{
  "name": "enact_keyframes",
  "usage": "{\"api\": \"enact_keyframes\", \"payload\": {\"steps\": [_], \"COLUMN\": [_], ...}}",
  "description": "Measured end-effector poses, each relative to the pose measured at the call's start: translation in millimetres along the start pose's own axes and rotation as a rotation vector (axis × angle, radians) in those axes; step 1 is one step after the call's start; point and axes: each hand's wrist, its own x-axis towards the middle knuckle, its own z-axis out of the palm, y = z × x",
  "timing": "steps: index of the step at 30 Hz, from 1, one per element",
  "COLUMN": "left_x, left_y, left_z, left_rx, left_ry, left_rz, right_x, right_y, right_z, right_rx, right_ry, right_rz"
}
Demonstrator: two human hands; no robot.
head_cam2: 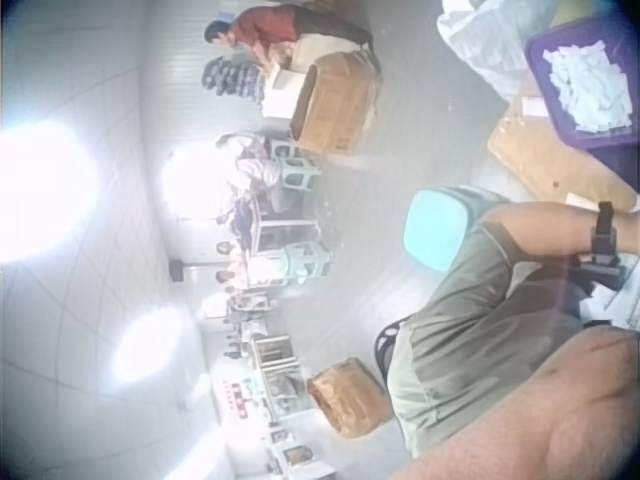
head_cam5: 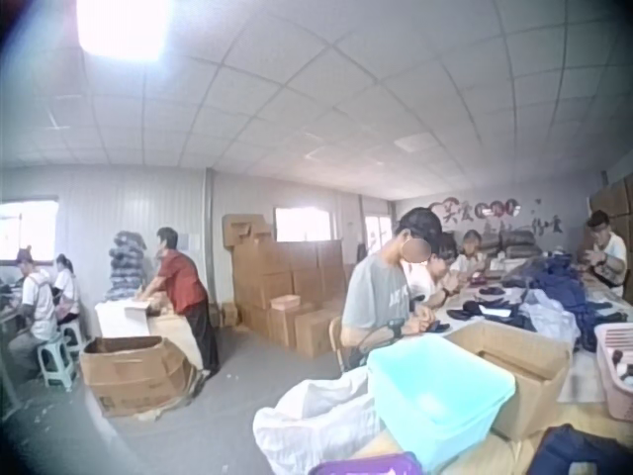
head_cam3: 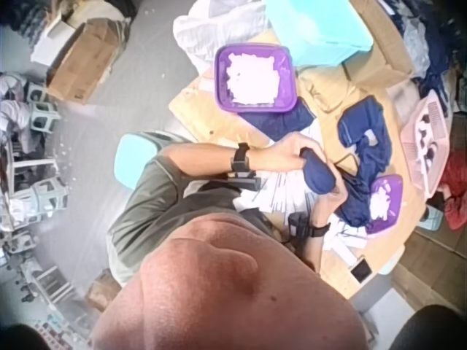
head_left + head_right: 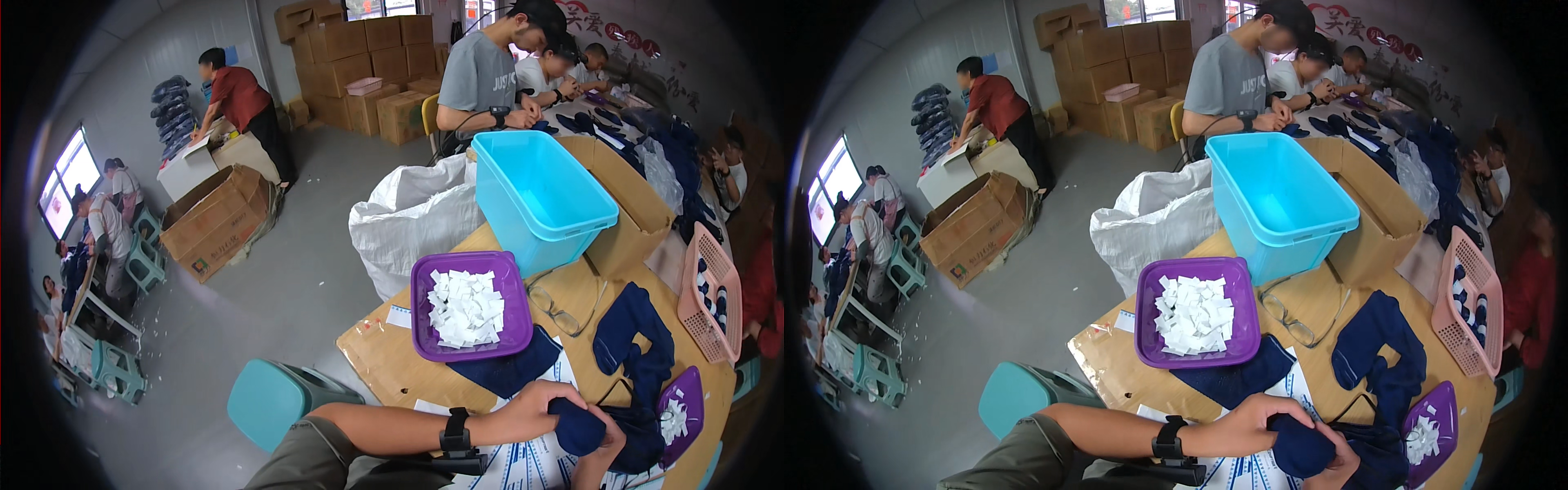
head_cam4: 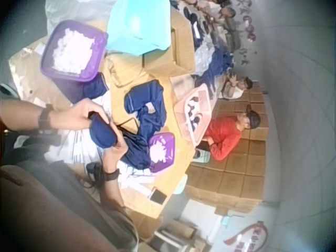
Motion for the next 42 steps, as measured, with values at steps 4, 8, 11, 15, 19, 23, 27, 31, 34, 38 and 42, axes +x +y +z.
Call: {"api": "enact_keyframes", "payload": {"steps": [4, 8, 11, 15, 19, 23, 27, 31, 34, 38, 42], "left_x": [-3.2, -7.9, -2.5, 3.4, 10.2, 13.5, 7.5, 7.4, 6.5, 5.8, 3.7], "left_y": [1.9, 3.6, -8.8, -10.5, -0.2, -1.6, 0.0, 0.7, -4.2, -1.7, -4.1], "left_z": [2.3, 5.1, 2.9, -14.7, -19.6, -13.3, -13.5, -10.1, -8.8, -0.6, -0.1], "left_rx": [-0.004, -0.134, -0.138, -0.117, -0.309, -0.31, -0.203, -0.153, -0.225, -0.218, -0.237], "left_ry": [0.0, -0.026, 0.04, 0.012, -0.055, -0.038, -0.044, -0.027, 0.02, 0.117, 0.131], "left_rz": [-0.051, -0.135, -0.111, -0.284, -0.314, -0.375, -0.295, -0.275, -0.288, -0.214, -0.199], "right_x": [-0.4, -7.0, -2.2, 11.1, 13.6, 16.7, 9.0, 7.5, 6.2, 7.6, 6.4], "right_y": [-1.9, 1.3, -3.5, -20.0, -22.3, -11.7, -6.2, -2.3, -1.4, -0.7, 0.9], "right_z": [-7.6, -13.3, -12.1, -4.0, -7.7, -13.8, -8.7, -3.4, 1.0, 4.9, 6.6], "right_rx": [-0.072, -0.104, -0.238, -0.337, -0.171, -0.086, -0.051, -0.003, 0.04, 0.017, 0.011], "right_ry": [-0.125, -0.15, -0.103, -0.178, -0.24, -0.273, -0.281, -0.274, -0.258, -0.255, -0.262], "right_rz": [-0.003, -0.121, -0.304, -0.25, -0.191, -0.185, -0.183, -0.147, -0.113, -0.158, -0.169]}}
